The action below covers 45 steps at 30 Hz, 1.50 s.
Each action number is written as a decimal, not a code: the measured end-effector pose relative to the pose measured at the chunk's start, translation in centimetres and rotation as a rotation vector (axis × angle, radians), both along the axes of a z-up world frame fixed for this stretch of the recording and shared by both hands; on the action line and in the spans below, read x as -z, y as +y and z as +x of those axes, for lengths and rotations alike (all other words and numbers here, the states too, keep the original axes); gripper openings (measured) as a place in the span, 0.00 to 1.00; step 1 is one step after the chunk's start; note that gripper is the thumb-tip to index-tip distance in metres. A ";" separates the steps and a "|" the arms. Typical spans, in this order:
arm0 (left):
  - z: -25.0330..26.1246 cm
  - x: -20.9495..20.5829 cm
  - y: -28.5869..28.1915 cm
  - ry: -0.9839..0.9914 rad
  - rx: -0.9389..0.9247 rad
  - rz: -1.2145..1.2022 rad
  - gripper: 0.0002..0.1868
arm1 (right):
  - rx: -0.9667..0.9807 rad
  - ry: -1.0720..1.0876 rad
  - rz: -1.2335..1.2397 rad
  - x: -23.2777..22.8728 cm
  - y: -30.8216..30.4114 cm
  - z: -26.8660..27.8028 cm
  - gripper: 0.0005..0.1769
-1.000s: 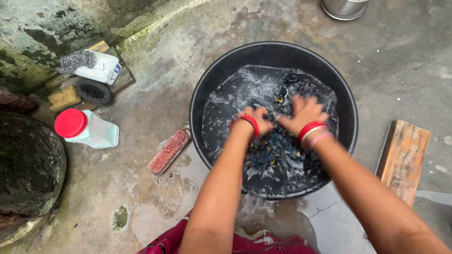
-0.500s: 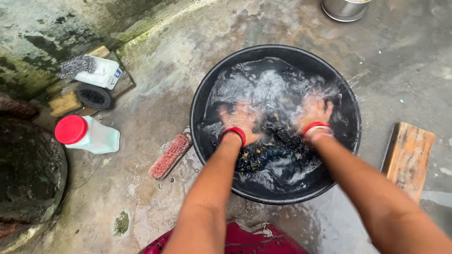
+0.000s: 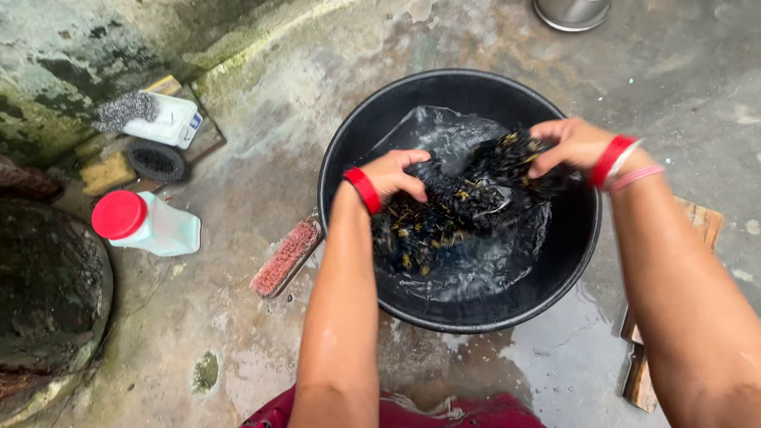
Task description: The person washes a piece of dark fabric by hand on a concrete floor, repeatedly striking it with a wooden paddle, rinsing it in a basin of water, and pouring more water over it from a plastic mug.
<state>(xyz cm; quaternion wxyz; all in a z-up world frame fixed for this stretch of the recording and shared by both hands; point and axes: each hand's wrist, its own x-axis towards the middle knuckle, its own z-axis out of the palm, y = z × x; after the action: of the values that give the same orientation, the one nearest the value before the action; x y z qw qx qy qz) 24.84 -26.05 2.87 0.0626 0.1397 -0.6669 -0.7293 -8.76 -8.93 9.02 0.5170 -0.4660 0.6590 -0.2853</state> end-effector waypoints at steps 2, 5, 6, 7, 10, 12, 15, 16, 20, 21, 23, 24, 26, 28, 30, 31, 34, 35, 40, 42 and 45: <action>0.4 -1.8 -1.5 0.019 0.088 0.019 0.11 | -0.007 -0.026 -0.013 -4.4 0.4 0.0 0.20; 0.3 -2.6 -1.7 -0.204 0.135 0.025 0.11 | -0.049 -0.114 0.056 -6.5 0.5 0.2 0.19; 0.5 -2.8 -1.4 -0.341 0.149 -0.020 0.09 | -0.118 -0.093 0.026 -6.2 0.4 0.3 0.19; 0.6 -3.1 -1.1 -0.479 0.164 -0.065 0.09 | -0.187 -0.072 -0.003 -5.9 0.2 0.3 0.19; -0.6 -3.3 0.4 -1.019 0.248 -0.375 0.24 | -0.282 0.542 0.088 -2.7 -0.7 1.6 0.26; -2.2 -2.7 2.5 -1.209 0.177 -0.455 0.28 | -0.242 0.858 0.010 0.3 -1.1 3.9 0.33; -6.7 -0.1 8.6 -1.306 -0.251 -0.469 0.34 | 0.125 0.918 -0.078 6.4 -0.6 10.2 0.46; -7.7 0.8 10.3 -1.291 -0.355 -0.502 0.37 | 0.107 0.905 -0.089 8.6 -0.6 12.2 0.47; -7.4 4.0 12.6 -1.061 -0.418 -0.823 0.35 | -0.061 1.175 -0.129 13.1 -0.8 13.8 0.50; -6.9 4.6 12.2 -0.915 -0.428 -0.863 0.32 | -0.060 1.165 0.008 13.3 -1.8 13.0 0.49; -5.9 5.4 8.9 -0.890 -0.385 -0.839 0.39 | -0.032 1.152 0.142 13.8 -3.5 12.1 0.53; -5.6 5.7 8.2 -0.882 -0.352 -0.826 0.43 | -0.007 1.139 0.149 14.4 -4.0 12.6 0.57; -6.6 5.9 8.9 -1.019 -0.274 -1.038 0.43 | -0.051 1.128 0.042 14.6 -3.8 12.1 0.60; -6.5 5.3 9.7 -1.026 -0.191 -1.216 0.43 | -0.194 1.128 -0.183 13.8 -1.8 10.6 0.58; -5.7 4.2 11.3 -0.905 -0.087 -1.338 0.42 | 0.136 1.052 -0.049 14.2 -2.1 11.5 0.53; -5.0 3.7 11.3 -0.931 -0.088 -1.178 0.38 | 0.294 1.004 0.026 14.4 -1.9 12.0 0.51; -6.0 3.3 6.9 -0.823 -0.367 -0.681 0.34 | 0.041 0.647 -0.001 11.8 -2.4 9.1 0.65; -6.6 4.6 5.8 -0.696 -0.624 -0.455 0.39 | 0.022 0.565 -0.055 10.3 -2.9 8.4 0.60; -6.5 10.0 0.8 -0.152 -0.396 0.087 0.32 | -0.132 0.233 -0.346 -0.4 -2.1 7.6 0.43; -6.4 5.4 -1.2 0.135 -0.410 0.078 0.22 | -0.186 0.267 -0.404 -6.3 -1.9 6.9 0.41; -6.4 -5.1 -3.7 0.325 -0.354 0.095 0.21 | -0.069 0.319 -0.616 -13.1 -0.6 7.5 0.38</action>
<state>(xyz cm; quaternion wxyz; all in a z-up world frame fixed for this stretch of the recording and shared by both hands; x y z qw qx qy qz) 18.44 -29.74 7.93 0.2891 0.1381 -0.5783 -0.7502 -1.22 -9.55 22.08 0.2519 -0.6609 0.5982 -0.3765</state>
